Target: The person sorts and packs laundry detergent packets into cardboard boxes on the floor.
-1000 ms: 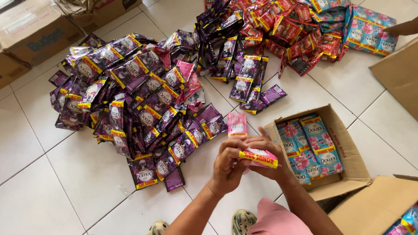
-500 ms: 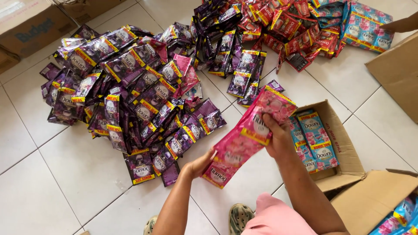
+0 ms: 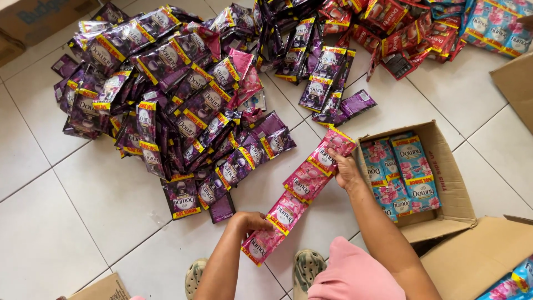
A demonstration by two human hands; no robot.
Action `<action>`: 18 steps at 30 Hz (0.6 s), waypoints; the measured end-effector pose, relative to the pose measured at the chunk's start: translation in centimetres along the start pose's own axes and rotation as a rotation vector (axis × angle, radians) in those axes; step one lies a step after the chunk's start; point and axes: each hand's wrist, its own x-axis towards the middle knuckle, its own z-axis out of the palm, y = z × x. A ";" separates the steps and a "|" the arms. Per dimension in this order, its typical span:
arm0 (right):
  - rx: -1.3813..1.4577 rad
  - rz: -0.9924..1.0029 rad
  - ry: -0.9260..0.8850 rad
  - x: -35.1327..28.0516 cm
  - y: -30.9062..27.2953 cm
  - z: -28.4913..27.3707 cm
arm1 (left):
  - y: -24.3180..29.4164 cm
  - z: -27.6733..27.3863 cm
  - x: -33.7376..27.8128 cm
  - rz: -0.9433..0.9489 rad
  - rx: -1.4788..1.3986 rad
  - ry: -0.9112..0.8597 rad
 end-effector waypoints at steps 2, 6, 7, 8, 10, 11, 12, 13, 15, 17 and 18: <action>-0.006 0.009 -0.027 0.0 -0.9 0.4 | -0.3 -0.4 0.7 0.038 0.002 -0.018; -0.003 0.006 -0.133 -0.2 -3.0 1.2 | -0.1 -1.7 1.4 0.171 0.021 0.004; -0.002 0.008 -0.131 -0.4 -3.4 1.4 | 0.5 -2.0 1.0 0.168 0.021 0.002; -0.020 -0.027 -0.158 -0.5 -3.7 1.6 | 1.1 -2.3 0.6 0.207 0.022 0.041; -0.036 -0.061 -0.184 -1.1 -4.0 2.3 | 2.5 -2.5 -0.8 0.243 0.023 0.080; -0.125 -0.151 -0.189 -1.6 -4.0 2.8 | 3.3 -2.4 -1.8 0.311 0.066 0.144; -0.215 -0.242 -0.193 -2.2 -4.1 3.3 | 4.2 -2.3 -2.7 0.380 0.110 0.208; -0.214 -0.241 -0.191 -3.2 -3.6 4.2 | 5.2 -1.8 -4.2 0.377 0.110 0.206; -0.569 -0.612 -0.217 -5.5 -2.7 5.9 | 7.2 -0.8 -7.0 0.381 -0.243 0.125; -0.749 -0.738 -0.268 -9.2 -2.4 8.6 | 6.6 -0.9 -4.6 0.422 -0.356 0.054; -0.929 -0.861 -0.328 -11.0 -2.1 10.0 | 6.3 -0.8 -3.5 0.462 -0.475 -0.013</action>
